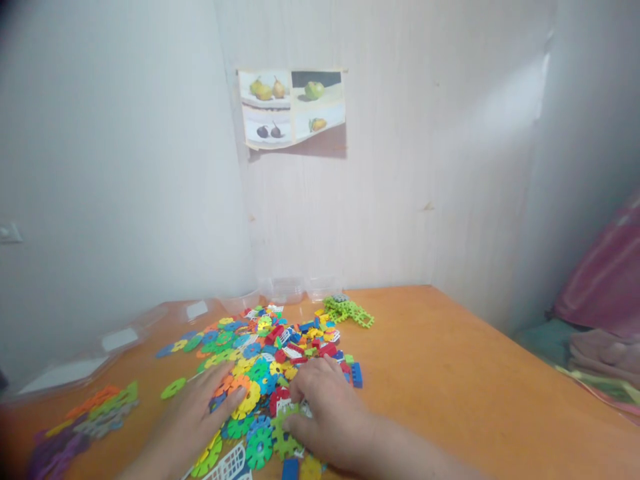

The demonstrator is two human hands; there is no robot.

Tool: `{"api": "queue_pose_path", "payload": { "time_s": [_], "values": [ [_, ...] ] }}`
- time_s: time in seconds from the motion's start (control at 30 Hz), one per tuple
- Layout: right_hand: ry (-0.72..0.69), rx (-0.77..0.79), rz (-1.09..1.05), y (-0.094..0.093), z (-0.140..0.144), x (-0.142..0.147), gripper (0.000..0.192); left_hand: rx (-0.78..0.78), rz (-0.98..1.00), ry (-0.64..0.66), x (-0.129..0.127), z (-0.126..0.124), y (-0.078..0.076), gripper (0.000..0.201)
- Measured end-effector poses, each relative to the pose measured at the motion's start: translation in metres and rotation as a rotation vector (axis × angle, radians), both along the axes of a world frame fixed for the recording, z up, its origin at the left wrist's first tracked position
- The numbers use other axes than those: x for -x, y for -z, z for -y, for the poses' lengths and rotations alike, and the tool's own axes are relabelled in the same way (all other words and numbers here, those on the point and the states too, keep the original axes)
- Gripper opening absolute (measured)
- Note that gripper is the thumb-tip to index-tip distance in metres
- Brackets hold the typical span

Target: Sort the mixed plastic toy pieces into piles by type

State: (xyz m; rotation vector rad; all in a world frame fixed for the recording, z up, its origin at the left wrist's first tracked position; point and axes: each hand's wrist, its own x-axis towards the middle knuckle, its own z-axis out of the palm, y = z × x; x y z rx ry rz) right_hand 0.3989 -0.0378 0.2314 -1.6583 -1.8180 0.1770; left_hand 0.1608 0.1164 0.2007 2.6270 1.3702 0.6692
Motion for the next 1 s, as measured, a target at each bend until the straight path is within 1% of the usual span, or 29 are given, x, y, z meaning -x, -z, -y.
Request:
{"api": "queue_pose_path", "payload": {
  "time_s": [0.07, 0.13, 0.2, 0.27, 0.33, 0.37, 0.4, 0.47, 0.57, 0.63, 0.7, 0.83, 1.0],
  "values": [
    [0.023, 0.040, -0.054, -0.001, 0.000, 0.001, 0.016, -0.002, 0.009, 0.001, 0.000, -0.001, 0.002, 0.071],
    [0.015, 0.086, -0.160, -0.004, -0.003, -0.001, 0.013, 0.001, 0.014, -0.005, 0.000, -0.002, 0.003, 0.071],
    [-0.021, 0.130, -0.339, -0.008, -0.011, -0.008, 0.013, 0.001, 0.020, -0.007, 0.000, -0.002, 0.004, 0.070],
    [-0.026, 0.113, -0.540, -0.013, -0.025, -0.021, 0.018, -0.003, 0.031, 0.002, 0.001, -0.001, 0.003, 0.068],
    [0.065, -0.012, -0.688, -0.018, -0.042, -0.042, 0.026, -0.008, 0.039, 0.017, 0.001, 0.000, 0.003, 0.067],
    [0.154, -0.076, -0.771, -0.020, -0.050, -0.055, 0.027, -0.009, 0.041, 0.021, 0.001, 0.000, 0.003, 0.066],
    [0.282, -0.117, -0.858, -0.021, -0.059, -0.069, 0.028, -0.009, 0.040, 0.022, 0.002, 0.000, 0.003, 0.066],
    [0.412, -0.141, -0.917, -0.021, -0.073, -0.099, 0.025, -0.011, 0.039, 0.017, 0.002, -0.001, 0.004, 0.065],
    [0.594, -0.155, -1.010, -0.017, -0.087, -0.143, 0.019, -0.021, 0.047, 0.011, 0.002, -0.002, 0.005, 0.062],
    [0.693, -0.145, -1.075, -0.011, -0.092, -0.167, 0.027, -0.028, 0.054, 0.010, 0.002, -0.002, 0.005, 0.060],
    [0.756, -0.133, -1.131, -0.003, -0.095, -0.184, 0.034, -0.028, 0.058, 0.012, 0.002, -0.001, 0.004, 0.057],
    [0.783, -0.113, -1.195, 0.012, -0.100, -0.198, 0.036, -0.036, 0.067, 0.020, 0.002, -0.001, 0.003, 0.053],
    [0.726, -0.161, -1.145, 0.024, -0.101, -0.196, 0.036, -0.052, 0.088, 0.030, 0.001, -0.004, 0.004, 0.046]
  ]
}}
